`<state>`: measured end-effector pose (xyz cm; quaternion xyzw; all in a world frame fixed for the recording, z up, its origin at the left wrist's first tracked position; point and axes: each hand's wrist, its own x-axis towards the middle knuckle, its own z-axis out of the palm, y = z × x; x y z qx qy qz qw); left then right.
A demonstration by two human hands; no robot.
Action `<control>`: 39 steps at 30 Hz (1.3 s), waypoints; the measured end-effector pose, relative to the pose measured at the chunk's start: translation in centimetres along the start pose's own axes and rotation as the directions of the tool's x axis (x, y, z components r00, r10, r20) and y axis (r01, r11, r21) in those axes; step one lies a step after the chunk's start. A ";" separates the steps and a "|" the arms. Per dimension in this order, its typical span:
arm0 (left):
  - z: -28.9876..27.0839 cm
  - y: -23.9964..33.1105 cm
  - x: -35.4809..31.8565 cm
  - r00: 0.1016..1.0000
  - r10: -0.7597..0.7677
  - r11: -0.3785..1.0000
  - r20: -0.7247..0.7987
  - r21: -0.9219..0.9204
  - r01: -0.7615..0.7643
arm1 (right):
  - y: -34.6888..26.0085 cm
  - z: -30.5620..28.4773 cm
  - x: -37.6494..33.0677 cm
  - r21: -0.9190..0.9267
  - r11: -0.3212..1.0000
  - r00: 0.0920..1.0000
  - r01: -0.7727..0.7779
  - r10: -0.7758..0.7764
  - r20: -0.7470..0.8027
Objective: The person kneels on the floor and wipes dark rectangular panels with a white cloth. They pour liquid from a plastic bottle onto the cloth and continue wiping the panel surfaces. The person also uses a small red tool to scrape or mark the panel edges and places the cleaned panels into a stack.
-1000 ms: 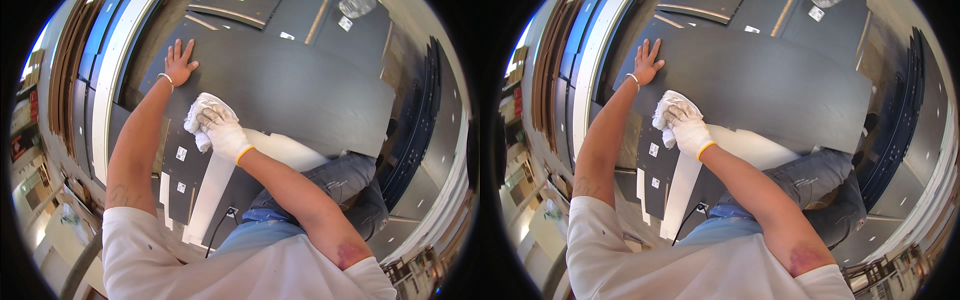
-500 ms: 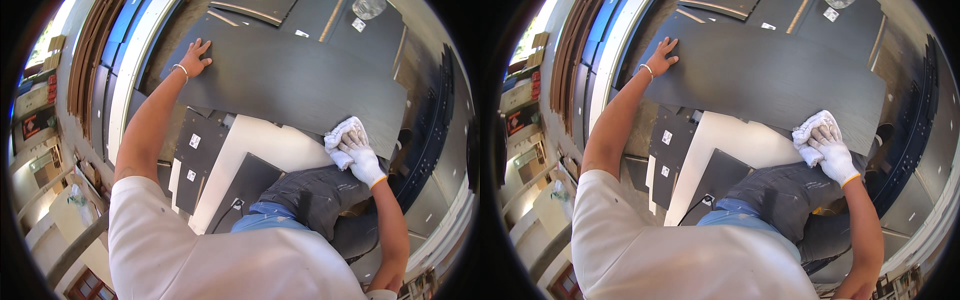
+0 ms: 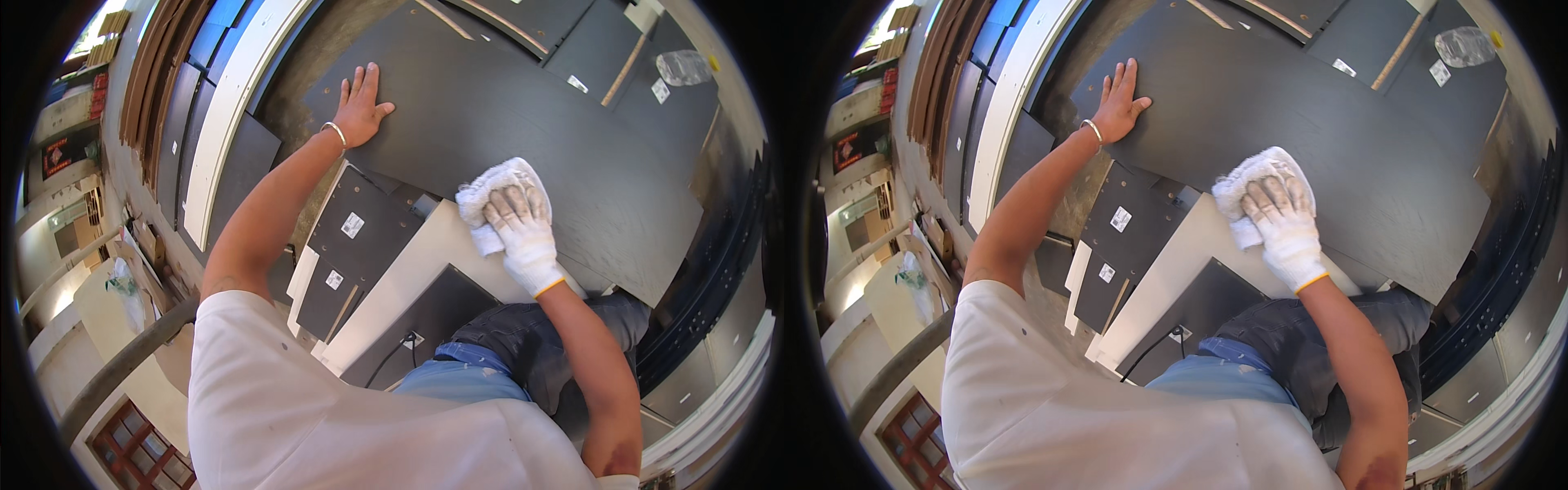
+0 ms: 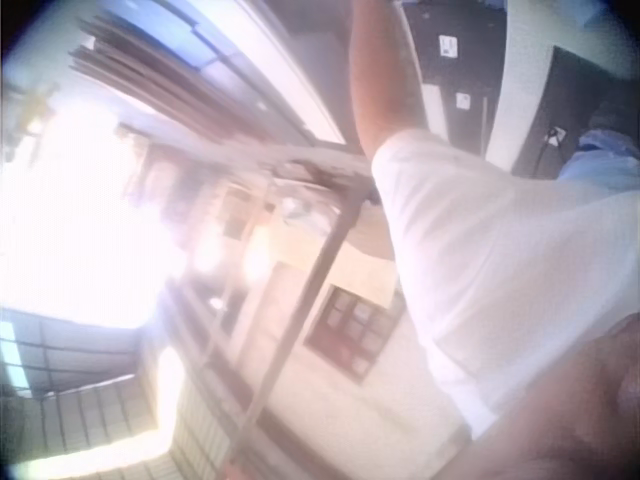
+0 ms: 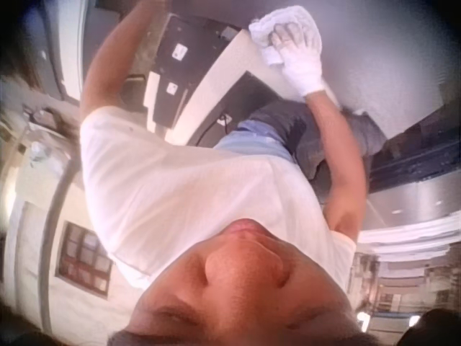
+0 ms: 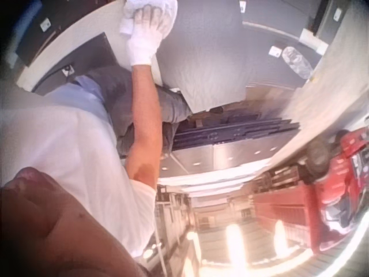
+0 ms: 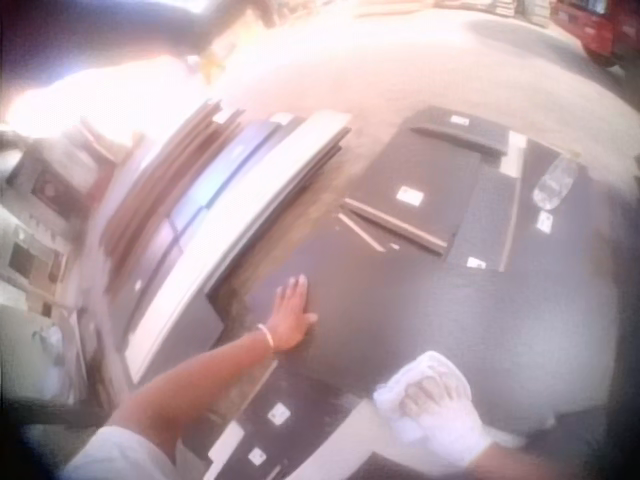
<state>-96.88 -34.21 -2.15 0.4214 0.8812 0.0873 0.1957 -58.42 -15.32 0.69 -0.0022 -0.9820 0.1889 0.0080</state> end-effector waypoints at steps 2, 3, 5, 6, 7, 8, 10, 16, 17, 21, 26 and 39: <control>0.3 -0.2 -0.2 0.997 0.046 0.997 -0.059 -0.053 -0.049 | -1.5 1.3 2.7 0.006 0.999 0.999 0.044 -0.044 -0.024; 0.5 -0.3 -0.3 0.996 0.052 0.996 -0.068 -0.073 -0.057 | -2.4 2.0 4.2 0.009 0.998 0.997 0.063 -0.062 -0.048; 0.9 -0.3 -0.4 0.997 0.038 0.993 -0.064 -0.106 -0.045 | -4.0 3.2 7.4 0.027 0.994 0.993 0.103 -0.102 -0.057; 0.9 -0.3 -0.4 0.996 0.045 0.993 -0.073 -0.109 -0.053 | -5.0 3.8 9.2 0.029 0.993 0.993 0.114 -0.112 -0.045; 1.0 -0.2 -0.3 0.997 0.042 0.993 -0.071 -0.108 -0.050 | -6.0 4.3 10.9 -0.008 0.992 0.992 0.125 -0.125 -0.023; 0.9 -0.1 -0.3 0.998 0.034 0.993 -0.053 -0.111 -0.040 | -7.1 4.7 12.6 0.028 0.992 0.993 0.120 -0.120 -0.018; 0.6 0.1 -0.1 1.000 0.014 0.994 -0.027 -0.111 -0.017 | -9.3 5.4 15.7 0.112 0.988 0.995 0.103 -0.101 -0.021; -0.6 0.7 0.4 0.997 -0.037 0.995 0.060 -0.088 0.042 | -9.1 3.8 16.2 0.196 0.970 0.988 0.142 -0.152 0.034; -0.6 0.7 0.4 0.997 -0.041 0.996 0.069 -0.081 0.046 | -7.7 3.0 14.4 0.204 0.970 0.987 0.133 -0.150 0.066; -0.7 0.4 0.6 0.992 -0.075 0.995 0.098 -0.057 0.081 | 0.1 -1.3 3.6 0.123 0.989 0.992 0.079 -0.090 0.087; -1.1 2.7 0.3 0.964 -0.265 0.947 -0.025 0.178 0.265 | 11.8 -6.8 -14.0 -0.100 0.841 0.839 -0.532 0.539 0.070; 6.1 16.7 -8.7 0.970 0.210 0.790 0.122 0.563 -0.242 | 13.2 -12.8 -43.1 0.687 -0.062 0.090 0.724 0.996 -0.005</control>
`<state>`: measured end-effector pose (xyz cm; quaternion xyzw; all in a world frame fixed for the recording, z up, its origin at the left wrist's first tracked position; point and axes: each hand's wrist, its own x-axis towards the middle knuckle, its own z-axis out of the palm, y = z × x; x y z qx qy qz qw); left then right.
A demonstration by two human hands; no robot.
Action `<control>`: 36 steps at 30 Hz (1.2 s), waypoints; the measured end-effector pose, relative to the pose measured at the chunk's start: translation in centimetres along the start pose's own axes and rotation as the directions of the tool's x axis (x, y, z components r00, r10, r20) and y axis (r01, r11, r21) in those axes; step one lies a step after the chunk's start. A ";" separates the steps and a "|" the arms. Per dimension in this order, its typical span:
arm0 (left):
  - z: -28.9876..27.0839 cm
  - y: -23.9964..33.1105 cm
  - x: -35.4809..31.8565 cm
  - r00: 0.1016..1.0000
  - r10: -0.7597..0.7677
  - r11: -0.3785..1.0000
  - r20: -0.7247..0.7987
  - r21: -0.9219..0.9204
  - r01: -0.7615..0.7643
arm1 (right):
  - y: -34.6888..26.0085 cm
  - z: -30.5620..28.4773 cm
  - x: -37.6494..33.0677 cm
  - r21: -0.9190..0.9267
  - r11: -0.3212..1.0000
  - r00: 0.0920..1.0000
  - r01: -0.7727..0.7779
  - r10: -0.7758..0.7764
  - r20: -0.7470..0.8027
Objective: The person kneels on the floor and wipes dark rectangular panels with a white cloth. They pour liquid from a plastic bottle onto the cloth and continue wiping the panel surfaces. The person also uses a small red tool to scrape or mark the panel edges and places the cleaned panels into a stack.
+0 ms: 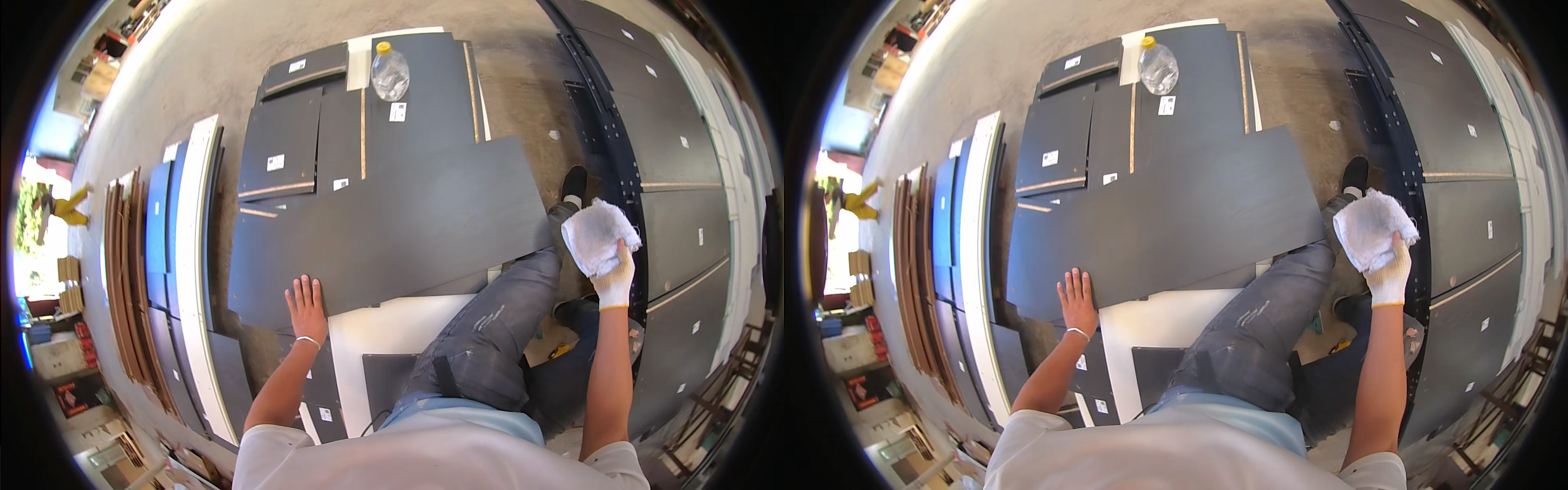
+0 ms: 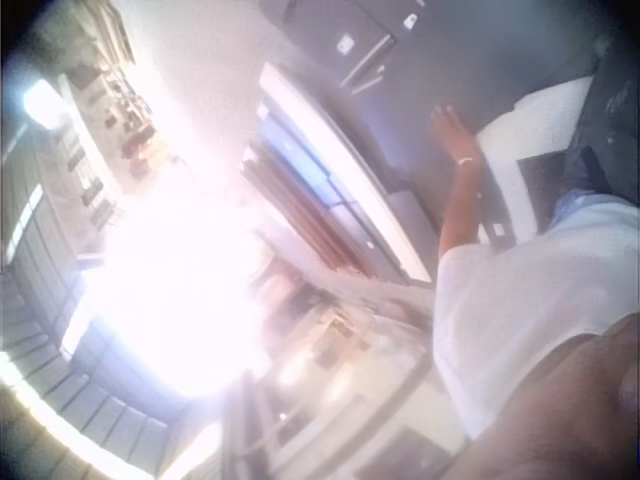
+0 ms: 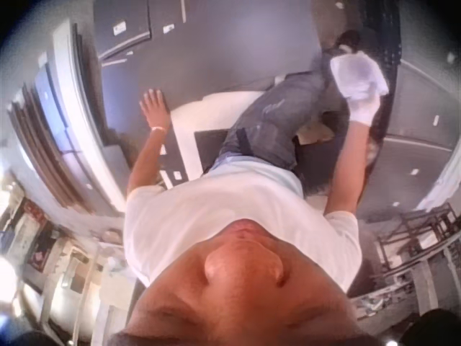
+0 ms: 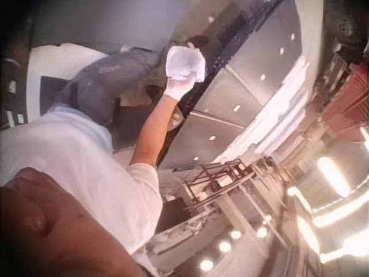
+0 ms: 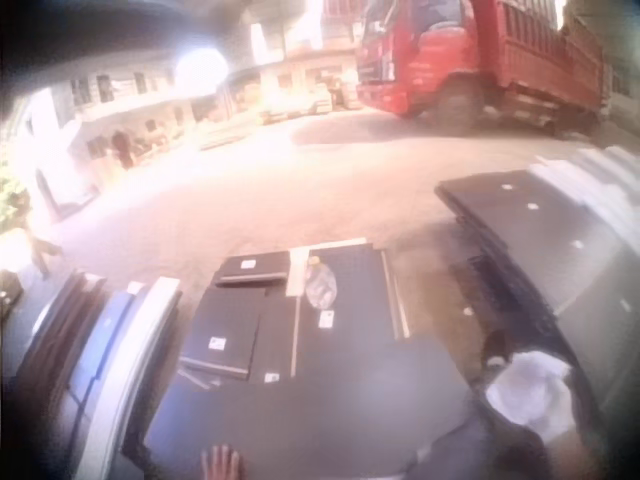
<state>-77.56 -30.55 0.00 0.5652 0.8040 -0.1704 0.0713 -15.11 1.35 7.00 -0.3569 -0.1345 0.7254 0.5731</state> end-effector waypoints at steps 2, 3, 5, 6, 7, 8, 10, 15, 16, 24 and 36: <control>0.4 0.0 1.1 0.997 0.035 0.999 -0.065 0.020 -0.034 | -0.2 -0.4 -2.1 0.038 0.999 0.999 -0.018 0.019 -0.040; 0.1 0.0 1.1 1.000 0.009 0.999 0.013 0.032 -0.009 | -0.3 -0.6 -2.9 0.057 0.998 0.995 -0.041 0.046 -0.083; -1.8 0.1 0.5 0.999 0.042 0.998 -0.030 0.046 -0.040 | -0.7 -1.0 -3.9 0.055 0.998 0.991 -0.022 0.029 -0.131; -3.3 0.1 0.0 0.999 0.046 0.999 -0.003 0.023 -0.046 | -0.9 -1.1 -4.2 0.037 0.999 0.999 0.023 -0.022 -0.032; -5.1 0.0 -0.8 0.998 0.044 0.999 0.047 0.022 -0.045 | -1.1 -1.3 -4.4 0.037 0.998 0.997 0.052 -0.053 0.049; -7.3 -0.4 -1.6 0.996 0.090 0.996 -0.013 -0.014 -0.090 | -1.2 -1.2 -4.6 0.106 0.994 0.999 0.033 -0.031 -0.022; -12.2 -1.9 -2.6 0.989 0.141 0.983 0.052 -0.128 -0.133 | -0.9 -0.7 -4.8 0.192 0.981 0.999 0.019 -0.012 -0.038; -22.4 -3.3 -2.8 0.984 0.019 0.954 -0.178 -0.292 -0.071 | 3.8 3.8 -4.1 0.109 0.969 0.968 -0.220 0.203 0.147; -24.0 -3.1 -2.4 0.967 -0.004 0.947 -0.255 -0.311 -0.078 | 5.4 4.9 -3.9 0.069 0.964 0.946 -0.258 0.238 0.218; -32.3 3.1 -2.5 0.986 -0.134 0.857 -0.104 -0.511 0.063 | 20.0 10.7 -5.4 -0.070 0.832 0.704 -0.551 0.508 0.496; -30.1 6.3 -7.0 0.969 -0.092 0.858 -0.231 -0.512 -0.041 | 32.8 10.8 -5.5 0.178 0.610 0.634 -0.772 0.756 0.162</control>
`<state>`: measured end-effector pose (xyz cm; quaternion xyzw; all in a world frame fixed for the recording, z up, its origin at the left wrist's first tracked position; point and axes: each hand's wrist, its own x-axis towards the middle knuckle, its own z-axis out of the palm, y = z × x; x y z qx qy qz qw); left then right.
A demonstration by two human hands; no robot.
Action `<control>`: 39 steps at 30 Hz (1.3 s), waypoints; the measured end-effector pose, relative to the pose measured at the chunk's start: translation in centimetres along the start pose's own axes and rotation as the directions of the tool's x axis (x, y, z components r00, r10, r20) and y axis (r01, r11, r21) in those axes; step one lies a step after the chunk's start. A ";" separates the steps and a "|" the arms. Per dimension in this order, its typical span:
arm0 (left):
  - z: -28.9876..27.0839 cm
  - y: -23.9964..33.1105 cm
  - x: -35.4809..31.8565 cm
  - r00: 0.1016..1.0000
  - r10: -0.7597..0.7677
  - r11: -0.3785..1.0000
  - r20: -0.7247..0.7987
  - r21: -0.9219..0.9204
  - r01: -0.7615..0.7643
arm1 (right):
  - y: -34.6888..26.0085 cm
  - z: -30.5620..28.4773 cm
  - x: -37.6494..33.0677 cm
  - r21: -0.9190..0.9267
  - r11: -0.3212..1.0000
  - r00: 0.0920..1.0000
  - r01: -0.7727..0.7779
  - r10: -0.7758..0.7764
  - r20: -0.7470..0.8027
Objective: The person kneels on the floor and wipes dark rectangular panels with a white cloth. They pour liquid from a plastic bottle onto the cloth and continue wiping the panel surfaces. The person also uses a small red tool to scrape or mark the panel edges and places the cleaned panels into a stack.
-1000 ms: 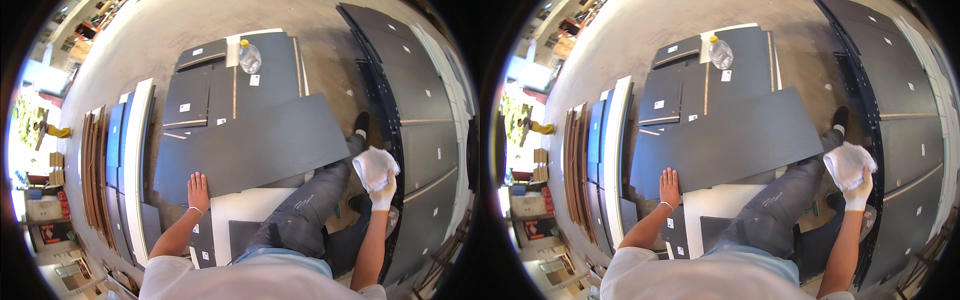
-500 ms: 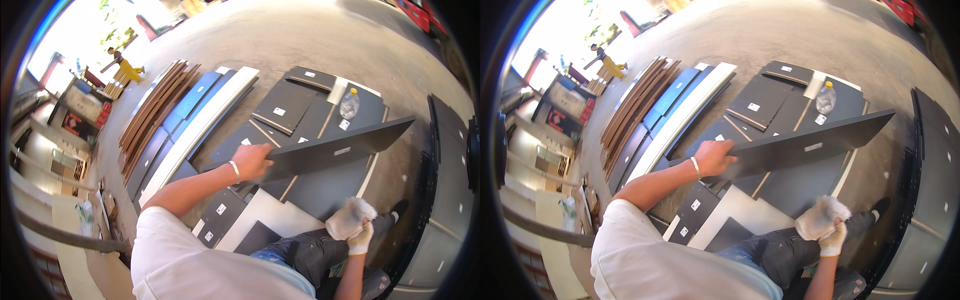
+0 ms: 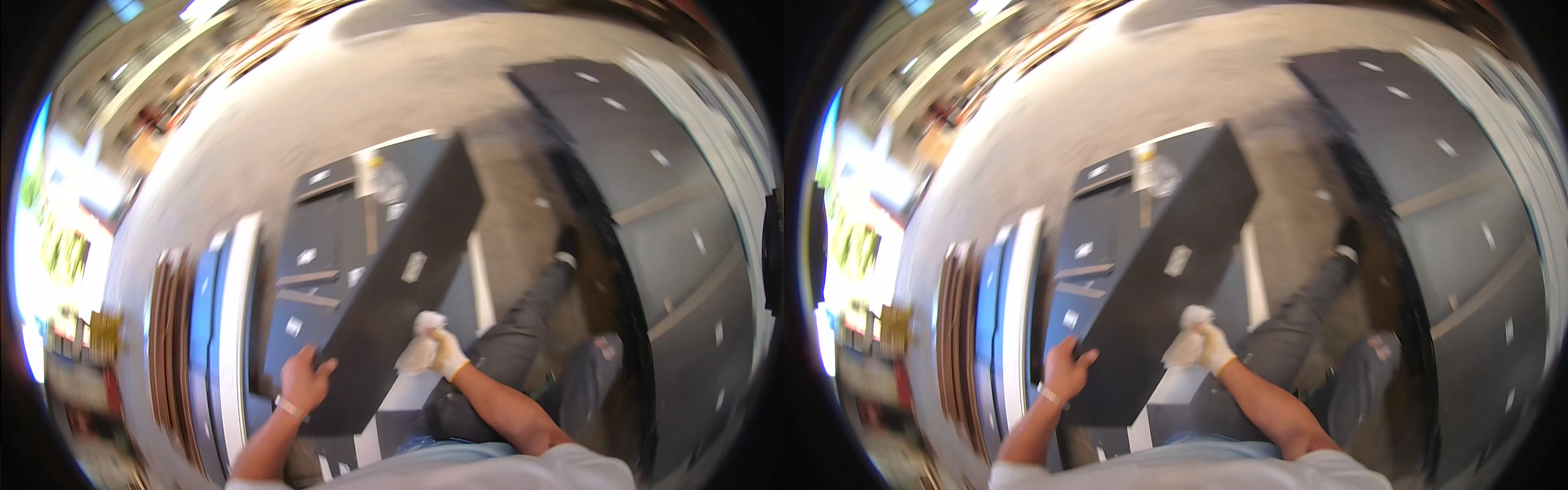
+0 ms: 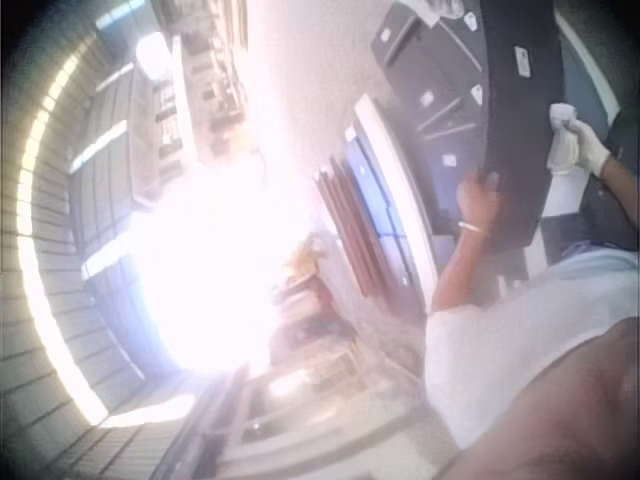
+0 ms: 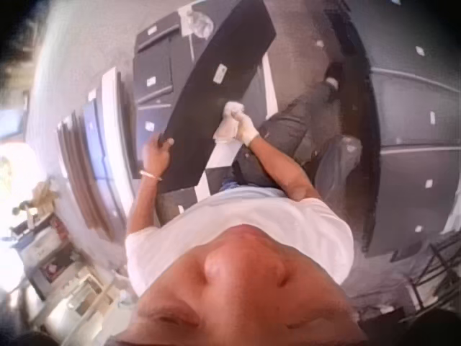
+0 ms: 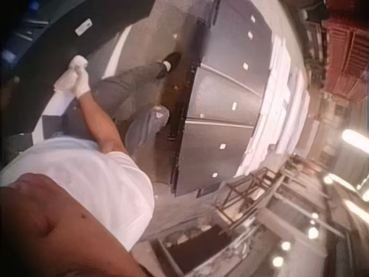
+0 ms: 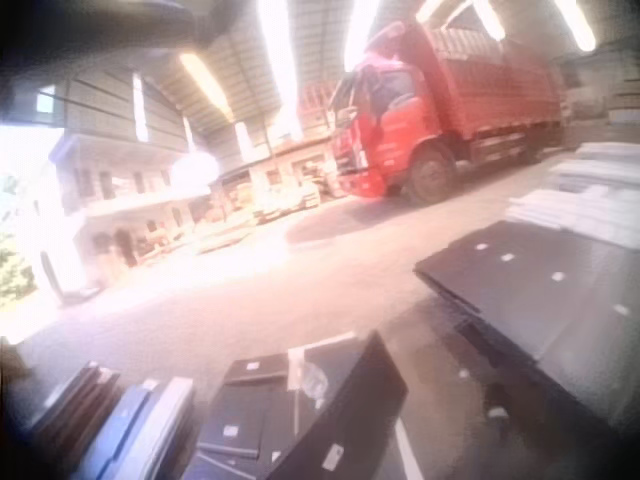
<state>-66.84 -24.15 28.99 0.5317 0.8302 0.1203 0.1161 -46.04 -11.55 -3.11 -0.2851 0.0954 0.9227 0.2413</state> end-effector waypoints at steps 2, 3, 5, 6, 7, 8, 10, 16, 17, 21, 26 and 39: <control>-0.4 0.3 0.1 1.000 0.017 0.993 -0.004 -0.118 -0.018 | -0.7 -0.3 -1.2 0.075 0.997 0.996 0.009 -0.015 0.086; -0.3 0.7 0.4 0.992 0.106 0.977 -0.065 -0.181 -0.116 | -1.3 -0.3 -2.0 0.119 0.992 0.997 0.038 -0.045 0.056; -1.2 1.0 1.6 1.000 0.026 0.993 0.011 -0.113 -0.024 | -2.4 0.4 -4.0 0.174 0.965 0.958 0.195 -0.226 0.175; -1.4 1.2 2.5 0.995 0.104 0.981 0.003 -0.165 -0.102 | -2.9 0.9 -5.2 0.228 0.950 0.957 0.215 -0.251 0.145; -1.5 1.7 3.6 0.994 0.109 0.978 0.006 -0.182 -0.106 | -3.9 1.5 -6.5 0.197 0.916 0.909 0.350 -0.383 0.168; -1.3 2.6 5.2 0.984 0.175 0.961 -0.022 -0.213 -0.175 | -5.1 2.0 -8.0 0.186 0.884 0.880 0.428 -0.454 0.136; -0.4 5.3 9.1 0.946 0.308 0.906 -0.096 -0.273 -0.323 | -7.8 2.9 -11.4 0.178 0.775 0.766 0.607 -0.630 0.127; 5.4 19.8 19.7 0.863 0.504 0.817 0.030 -0.339 -0.466 | -13.5 1.6 -25.0 0.420 0.392 0.412 0.818 -0.910 0.047; 7.2 22.8 20.0 0.834 0.549 0.769 0.065 -0.429 -0.473 | -13.7 0.8 -27.6 0.419 0.300 0.342 0.857 -0.939 -0.026; 15.0 34.2 18.9 0.702 0.635 0.682 0.323 -0.661 -0.312 | -11.2 -3.0 -37.1 0.370 -0.026 0.021 0.929 -0.992 -0.124; 25.5 47.1 12.4 0.501 0.674 0.687 0.543 -0.709 -0.157 | -3.4 -8.0 -44.4 0.321 -0.081 0.015 0.944 -0.957 -0.288; 41.9 58.4 -11.6 0.232 0.761 0.644 0.605 -0.746 -0.168 | 11.9 -19.6 -49.6 0.192 -0.528 -0.261 0.827 -0.664 -0.700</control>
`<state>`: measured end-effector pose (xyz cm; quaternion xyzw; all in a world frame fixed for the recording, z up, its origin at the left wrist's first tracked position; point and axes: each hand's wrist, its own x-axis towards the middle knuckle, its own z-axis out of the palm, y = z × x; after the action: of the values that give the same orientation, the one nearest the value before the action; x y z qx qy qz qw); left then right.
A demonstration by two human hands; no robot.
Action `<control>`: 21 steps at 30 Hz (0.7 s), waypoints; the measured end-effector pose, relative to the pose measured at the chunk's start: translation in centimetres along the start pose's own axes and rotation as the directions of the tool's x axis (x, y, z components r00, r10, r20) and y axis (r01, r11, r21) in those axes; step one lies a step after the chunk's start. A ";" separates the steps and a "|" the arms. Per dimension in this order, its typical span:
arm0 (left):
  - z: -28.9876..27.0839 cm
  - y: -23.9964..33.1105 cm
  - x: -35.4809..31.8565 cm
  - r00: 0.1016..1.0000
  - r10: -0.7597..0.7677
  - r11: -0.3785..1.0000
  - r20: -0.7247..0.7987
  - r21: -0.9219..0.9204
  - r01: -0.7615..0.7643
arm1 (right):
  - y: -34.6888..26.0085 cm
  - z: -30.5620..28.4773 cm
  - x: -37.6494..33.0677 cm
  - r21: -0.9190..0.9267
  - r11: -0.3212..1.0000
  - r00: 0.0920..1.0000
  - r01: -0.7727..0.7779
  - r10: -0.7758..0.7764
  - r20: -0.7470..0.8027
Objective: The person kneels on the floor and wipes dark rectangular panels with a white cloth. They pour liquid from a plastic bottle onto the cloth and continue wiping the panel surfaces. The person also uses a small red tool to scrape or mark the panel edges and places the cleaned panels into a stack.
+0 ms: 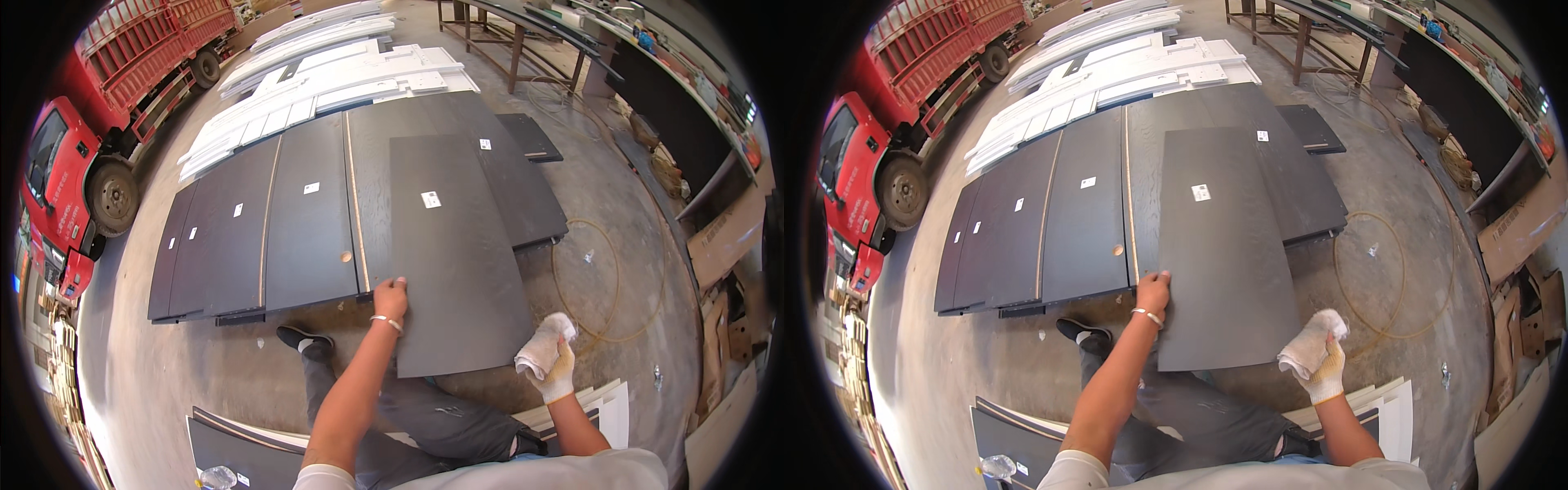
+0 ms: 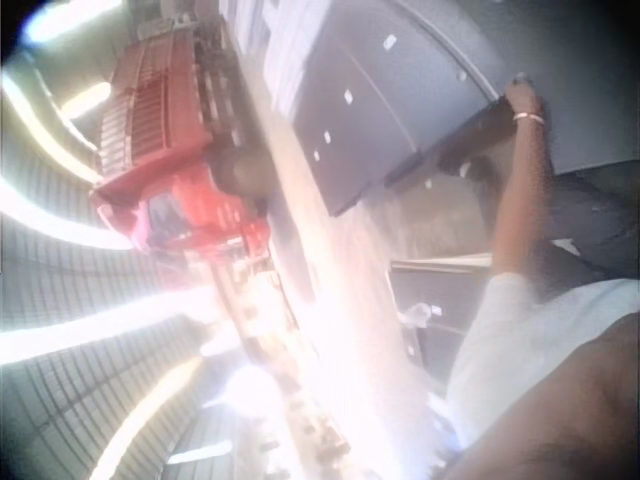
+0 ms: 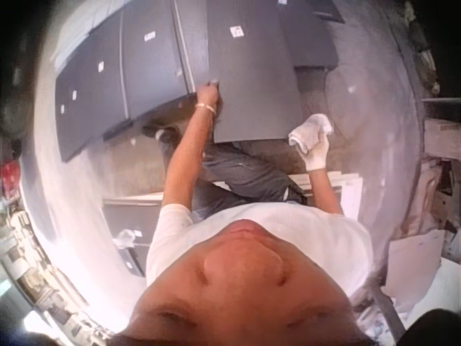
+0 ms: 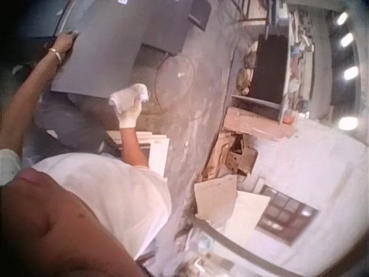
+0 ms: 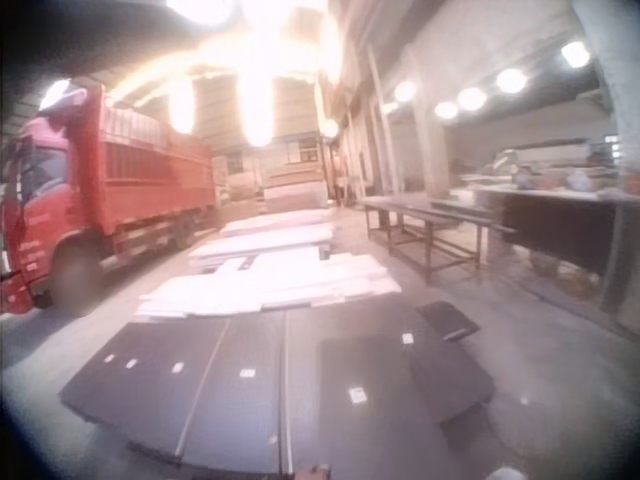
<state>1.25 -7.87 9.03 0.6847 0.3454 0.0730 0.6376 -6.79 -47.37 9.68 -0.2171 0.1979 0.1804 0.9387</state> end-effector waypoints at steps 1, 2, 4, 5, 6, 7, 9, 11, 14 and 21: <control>2.1 -0.1 0.7 0.990 0.118 0.992 -0.073 0.063 -0.113 | 0.0 -1.0 0.4 0.039 0.999 0.998 0.032 -0.029 -0.057; 3.8 -0.4 0.8 0.975 0.200 0.976 -0.101 0.109 -0.189 | 0.0 -2.0 0.9 0.098 0.994 0.989 0.045 -0.030 -0.148; 6.6 -1.2 0.9 0.994 0.075 0.990 0.073 0.114 -0.083 | -0.2 -3.9 2.5 0.115 0.986 0.958 0.116 -0.081 -0.275; 7.8 -1.5 0.9 0.984 0.042 0.991 0.172 0.116 -0.062 | -0.6 -4.8 3.7 0.106 0.982 0.935 0.159 -0.115 -0.335; 9.2 -2.0 0.4 0.977 0.067 0.988 0.203 0.120 -0.092 | -1.1 -5.7 4.6 0.088 0.974 0.911 0.207 -0.159 -0.382; 10.3 -2.6 -0.4 0.964 0.126 0.977 0.235 0.139 -0.162 | -1.9 -6.5 6.0 0.121 0.959 0.883 0.257 -0.182 -0.434; 11.8 -3.9 -2.4 0.932 0.111 0.957 0.345 0.216 -0.194 | -4.1 -8.1 8.2 0.087 0.934 0.826 0.347 -0.260 -0.501; 13.1 -4.9 -5.3 0.889 0.122 0.974 0.442 0.121 -0.194 | -6.3 -9.3 10.0 0.093 0.905 0.805 0.415 -0.317 -0.501; 14.5 -5.7 -9.7 0.834 -0.003 0.998 0.551 0.060 -0.036 | -7.7 -10.3 11.4 0.107 0.889 0.854 0.445 -0.386 -0.348; 15.8 -6.9 -8.8 0.717 -0.198 0.973 0.668 0.045 0.226 | -4.3 -8.9 14.7 -0.027 0.944 0.922 0.330 -0.328 -0.207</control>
<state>0.54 -26.22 2.89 0.6084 0.1685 -0.2437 0.7363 5.02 -51.59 -2.88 -0.2609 0.2566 -0.0042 0.9306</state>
